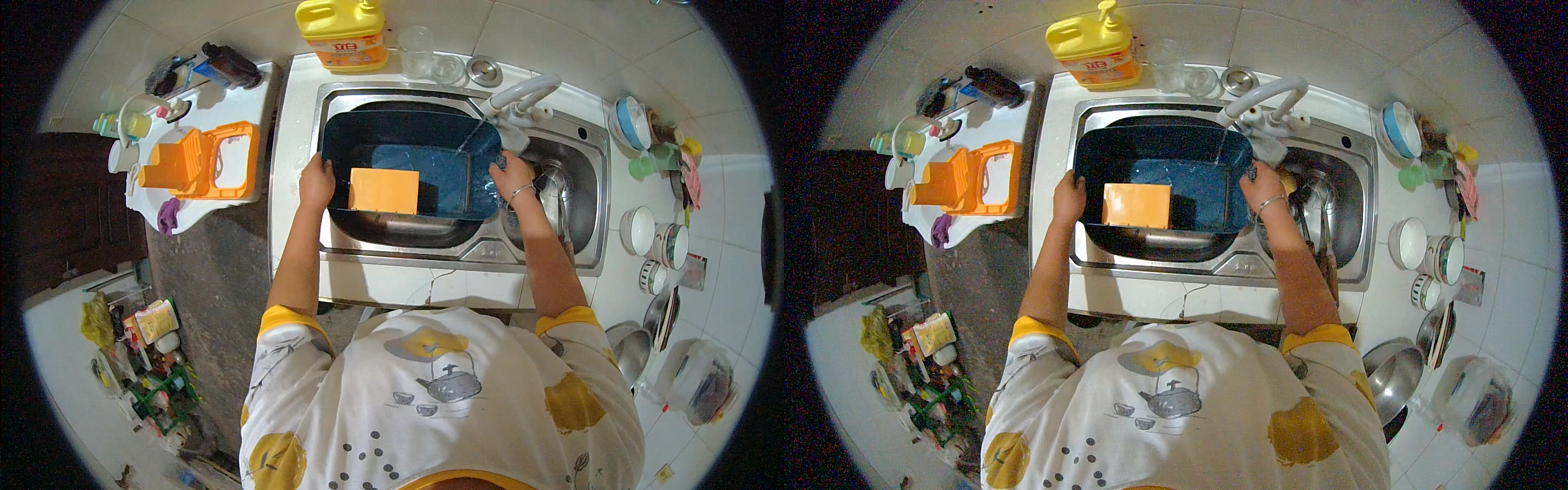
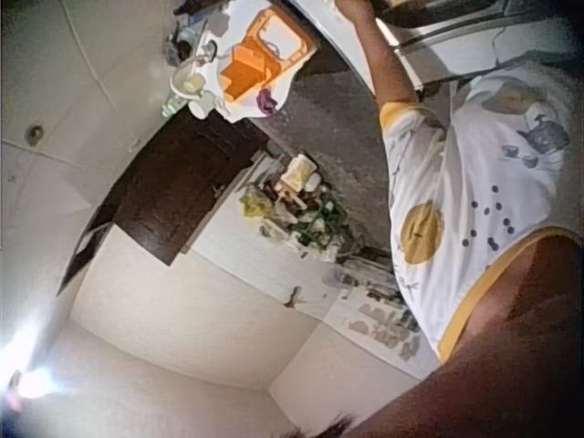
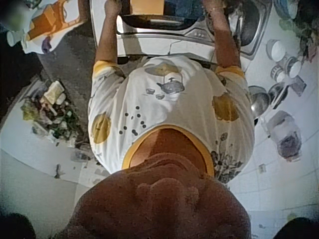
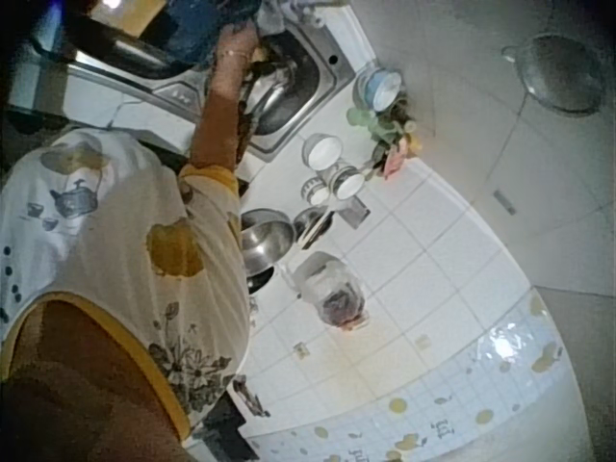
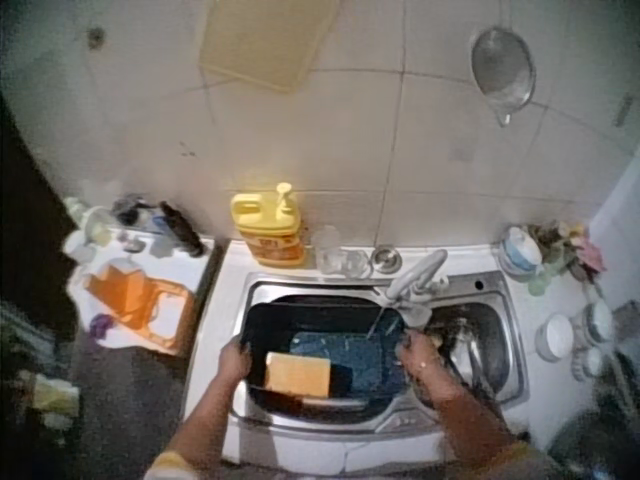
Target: The person washes a blue plastic container with an orange insert in a kitchen sink using a steel wool scrubber and running water. After rinsing, the person places the container on a drying rack and wipes the sink area with a purple cloth.
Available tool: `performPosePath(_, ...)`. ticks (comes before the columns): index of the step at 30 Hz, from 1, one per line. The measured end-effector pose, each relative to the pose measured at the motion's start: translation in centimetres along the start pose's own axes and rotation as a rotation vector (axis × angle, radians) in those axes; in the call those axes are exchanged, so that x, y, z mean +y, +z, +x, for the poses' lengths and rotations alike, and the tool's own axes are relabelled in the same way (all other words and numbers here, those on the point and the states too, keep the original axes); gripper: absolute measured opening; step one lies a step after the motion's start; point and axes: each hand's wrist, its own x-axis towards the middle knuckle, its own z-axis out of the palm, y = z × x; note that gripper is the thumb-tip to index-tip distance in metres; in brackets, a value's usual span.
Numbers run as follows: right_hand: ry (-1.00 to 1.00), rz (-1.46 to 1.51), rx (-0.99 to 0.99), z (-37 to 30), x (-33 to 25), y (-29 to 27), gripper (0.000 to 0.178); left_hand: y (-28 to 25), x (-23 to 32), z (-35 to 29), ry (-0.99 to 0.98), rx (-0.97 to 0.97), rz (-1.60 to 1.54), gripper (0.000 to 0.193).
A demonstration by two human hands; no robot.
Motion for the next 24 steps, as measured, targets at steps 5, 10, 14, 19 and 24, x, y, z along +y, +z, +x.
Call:
performPosePath(5, -0.024, -0.069, -0.113, 2.7, -3.2, -3.2, 0.053, -0.8, -0.5, 2.9, 0.050, -0.048, 0.081, 0.022)
performPosePath(10, -0.090, -0.040, -0.015, 4.5, -0.7, -1.9, 0.051, -0.8, -1.4, 4.7, 0.115, -0.105, 0.084, 0.023)
performPosePath(14, -0.060, 0.105, -0.041, 1.8, -0.9, -2.2, 0.040, -0.7, -0.7, 1.5, 0.063, -0.017, 0.056, 0.022)
performPosePath(19, -0.311, 0.235, 0.289, -2.8, 1.2, -0.5, 0.039, -0.9, 0.3, -4.9, 0.072, 0.179, -0.120, 0.021)
performPosePath(24, -0.155, 0.159, 0.146, -1.2, 0.3, -0.6, 0.050, -0.8, 0.3, -2.8, 0.011, 0.121, -0.128, 0.024)
